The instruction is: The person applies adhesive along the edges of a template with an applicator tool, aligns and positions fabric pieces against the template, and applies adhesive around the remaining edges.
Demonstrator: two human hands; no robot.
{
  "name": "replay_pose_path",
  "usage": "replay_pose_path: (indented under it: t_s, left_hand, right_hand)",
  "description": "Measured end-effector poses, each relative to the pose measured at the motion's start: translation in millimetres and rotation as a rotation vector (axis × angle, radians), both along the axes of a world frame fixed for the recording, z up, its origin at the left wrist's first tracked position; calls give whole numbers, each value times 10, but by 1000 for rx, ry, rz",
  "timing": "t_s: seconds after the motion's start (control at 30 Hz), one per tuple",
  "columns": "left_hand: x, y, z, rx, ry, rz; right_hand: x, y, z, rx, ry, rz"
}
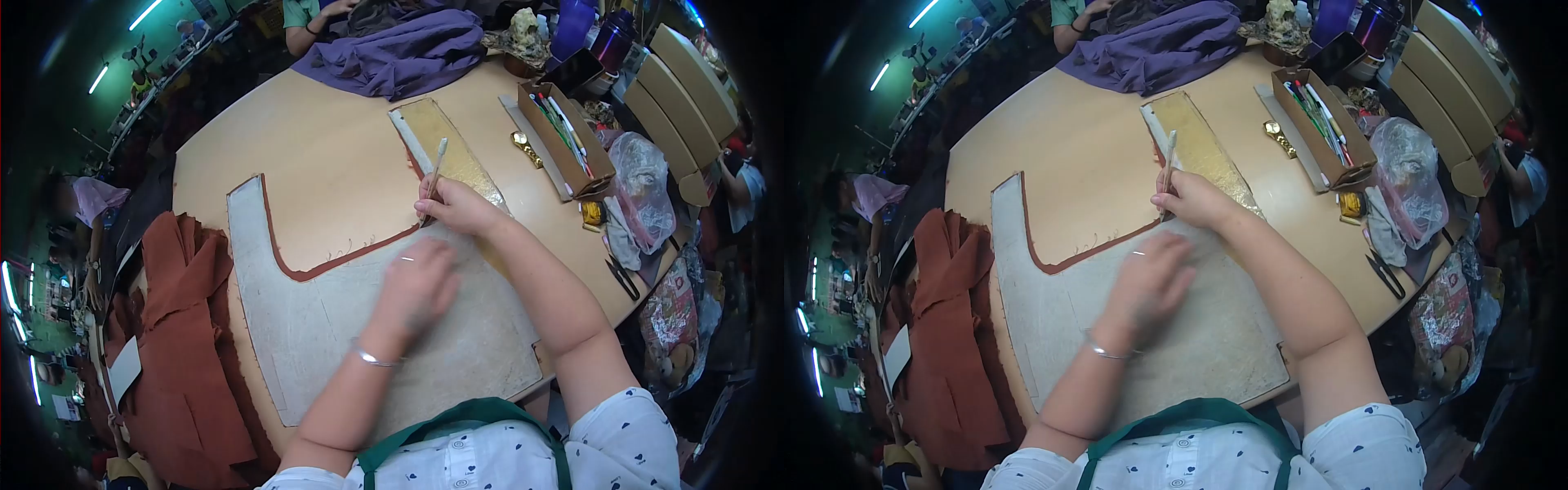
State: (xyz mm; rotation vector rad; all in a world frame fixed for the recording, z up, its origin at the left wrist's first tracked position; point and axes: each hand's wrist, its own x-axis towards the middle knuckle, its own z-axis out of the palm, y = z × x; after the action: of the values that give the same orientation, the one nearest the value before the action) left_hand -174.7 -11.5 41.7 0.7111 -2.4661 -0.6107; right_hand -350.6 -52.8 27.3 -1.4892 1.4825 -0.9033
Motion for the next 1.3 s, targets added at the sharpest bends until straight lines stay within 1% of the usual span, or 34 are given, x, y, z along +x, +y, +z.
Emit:
replay_pose_path:
  t_s: [0.03, 0.07, 0.13, 0.17, 0.23, 0.27, 0.37, 0.47, 0.57, 0.67, 0.77, 0.8, 0.9, 0.97, 1.03, 1.1, 1.23, 1.3]
  left_hand:
    - [-131, 91, -41, -33, -35, -59]
    - [-149, 112, -57, -37, -116, -32]
    - [-193, 135, -84, -38, -282, 17]
    - [-206, 122, -84, -11, -301, 4]
    - [-185, 101, -76, 49, -349, -20]
    - [-184, 93, -78, 48, -346, -17]
    - [-194, 92, -89, 54, -330, -2]
    - [-189, 85, -102, 61, -317, 2]
    - [-181, 76, -112, 64, -296, 4]
    - [-177, 55, -124, 60, -274, 8]
    - [-163, 48, -118, 69, -263, 3]
    - [-160, 51, -118, 73, -259, 0]
    - [-153, 56, -129, 71, -235, 9]
    - [-151, 56, -131, 68, -234, 13]
    - [-153, 70, -129, 69, -239, 13]
    - [-163, 70, -123, 68, -249, 10]
    - [-159, 73, -121, 72, -234, 18]
    - [-156, 71, -110, 82, -245, 9]
  right_hand:
    - [15, 14, 16, -26, 24, -12]
    - [16, 23, 39, -51, 48, -27]
    - [0, 46, 207, 9, -6, -4]
    - [0, 55, 223, 45, -40, 5]
    - [-175, -45, 86, -54, 85, 15]
    - [-265, -135, 35, -107, 153, 23]
    - [-304, -309, 287, -115, 301, 19]
    - [-393, -646, 287, -87, 250, 41]
    - [-506, -1072, 179, -107, 237, -4]
    - [-557, -1528, 47, -163, 100, -49]
    - [-489, -1621, 36, -223, 207, -146]
    - [-500, -1573, -13, -285, 221, -124]
    - [-397, -974, 200, -224, 432, -78]
    - [-310, -576, 274, -145, 403, -30]
    - [-213, -247, 266, -110, 323, -26]
    - [-49, 22, 276, -106, 302, 3]
    - [144, 110, 446, -6, 304, 45]
    - [15, -41, 261, -15, 250, 12]
